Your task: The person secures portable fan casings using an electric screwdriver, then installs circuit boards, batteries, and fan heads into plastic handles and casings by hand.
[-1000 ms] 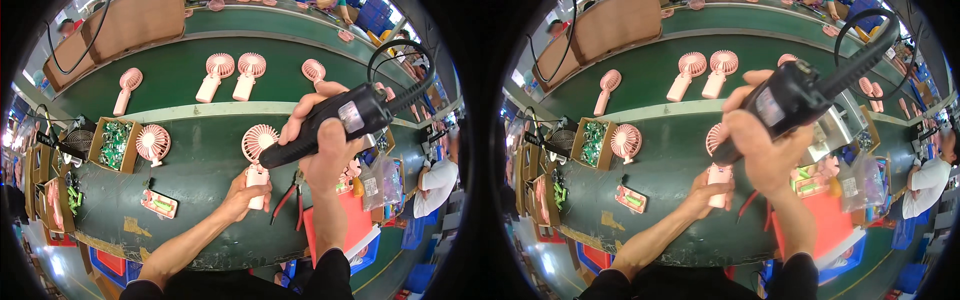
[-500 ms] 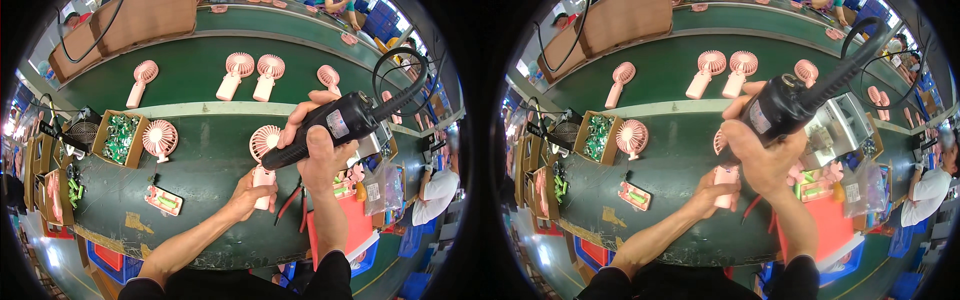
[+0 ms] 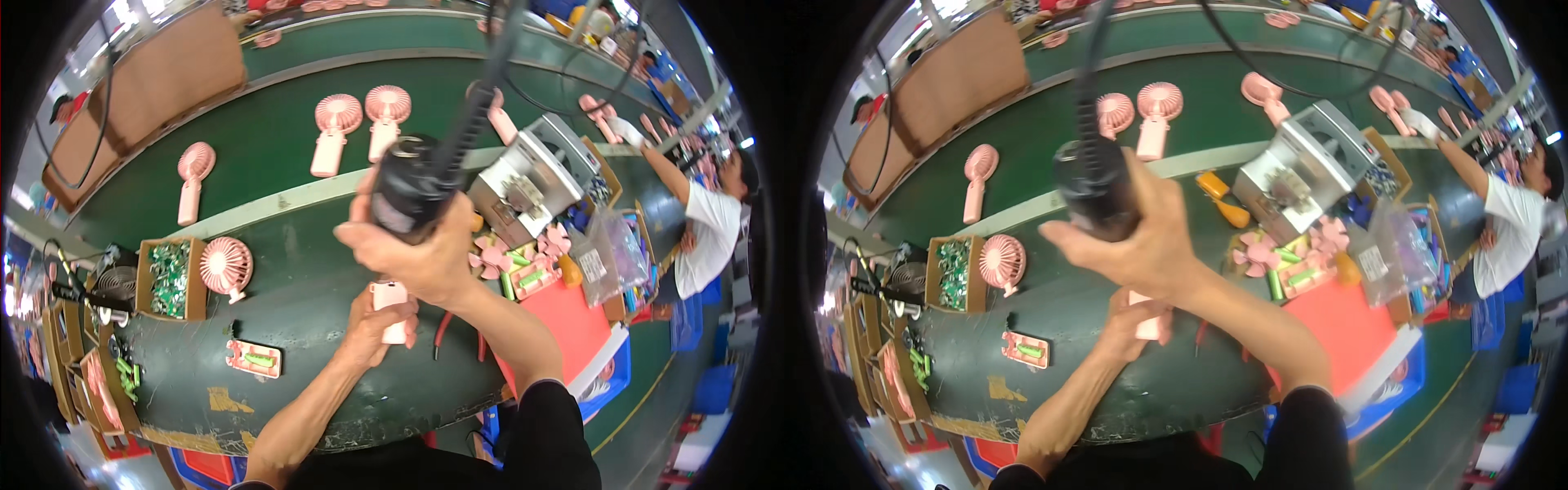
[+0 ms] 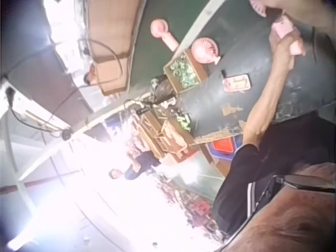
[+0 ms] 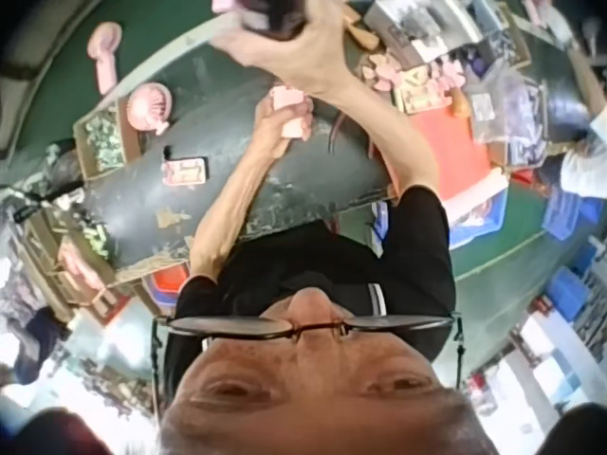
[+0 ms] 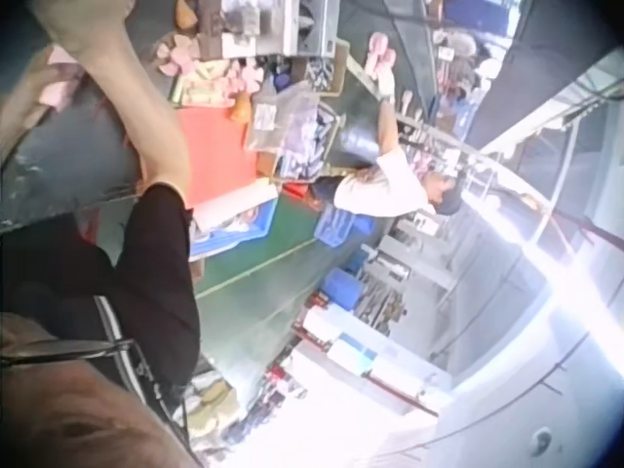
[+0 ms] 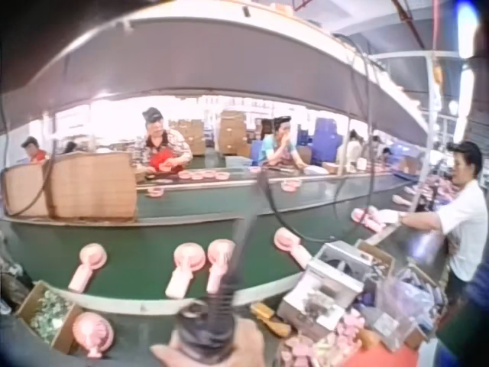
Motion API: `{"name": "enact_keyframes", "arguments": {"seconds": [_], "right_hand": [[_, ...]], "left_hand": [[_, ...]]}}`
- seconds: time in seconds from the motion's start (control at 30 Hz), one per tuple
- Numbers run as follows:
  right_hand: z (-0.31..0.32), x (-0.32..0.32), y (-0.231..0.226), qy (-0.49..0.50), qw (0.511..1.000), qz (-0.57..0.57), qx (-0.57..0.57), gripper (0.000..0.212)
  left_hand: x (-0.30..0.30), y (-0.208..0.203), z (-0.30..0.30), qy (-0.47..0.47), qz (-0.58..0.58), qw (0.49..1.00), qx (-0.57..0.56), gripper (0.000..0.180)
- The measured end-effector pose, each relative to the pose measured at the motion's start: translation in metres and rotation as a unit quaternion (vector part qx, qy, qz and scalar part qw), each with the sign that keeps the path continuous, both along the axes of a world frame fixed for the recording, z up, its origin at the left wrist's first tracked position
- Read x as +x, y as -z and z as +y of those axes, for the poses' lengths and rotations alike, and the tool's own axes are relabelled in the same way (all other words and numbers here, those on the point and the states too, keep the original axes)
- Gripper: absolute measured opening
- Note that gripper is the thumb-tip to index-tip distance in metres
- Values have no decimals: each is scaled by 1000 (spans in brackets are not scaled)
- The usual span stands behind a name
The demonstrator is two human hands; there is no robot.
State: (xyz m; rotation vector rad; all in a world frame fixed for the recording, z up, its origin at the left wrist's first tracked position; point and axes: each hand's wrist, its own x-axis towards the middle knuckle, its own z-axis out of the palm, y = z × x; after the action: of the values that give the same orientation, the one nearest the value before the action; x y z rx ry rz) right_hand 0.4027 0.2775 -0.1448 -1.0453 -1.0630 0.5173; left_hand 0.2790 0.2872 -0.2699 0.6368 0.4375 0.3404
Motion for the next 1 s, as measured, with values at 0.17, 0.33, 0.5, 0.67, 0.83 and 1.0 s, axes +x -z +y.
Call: {"name": "enact_keyframes", "arguments": {"seconds": [0.17, 0.33, 0.5, 0.67, 0.83, 1.0], "right_hand": [[-4, 4, -6, 26, 994, -100, 39, 40], [1, 4, 2, -16, 993, -97, 69, 51], [-4, 5, -9, 28, 979, -145, 138, 49], [-32, 62, -53, 150, 985, 2, 86, 30], [-51, 115, -59, 385, 912, -104, 98, 21], [-35, 140, -46, 363, 929, -44, 48, 20]], "left_hand": [[3, -8, -5, 19, 25, 999, 27, 28], [1, -5, -5, 11, 4, 997, 78, 32], [0, -3, -5, 0, 14, 998, 67, 34], [6, -13, -8, -21, 40, 998, 47, 46], [5, -10, -8, -19, 6, 999, 44, 43], [5, -11, -9, -28, 9, 999, 43, 44]]}}
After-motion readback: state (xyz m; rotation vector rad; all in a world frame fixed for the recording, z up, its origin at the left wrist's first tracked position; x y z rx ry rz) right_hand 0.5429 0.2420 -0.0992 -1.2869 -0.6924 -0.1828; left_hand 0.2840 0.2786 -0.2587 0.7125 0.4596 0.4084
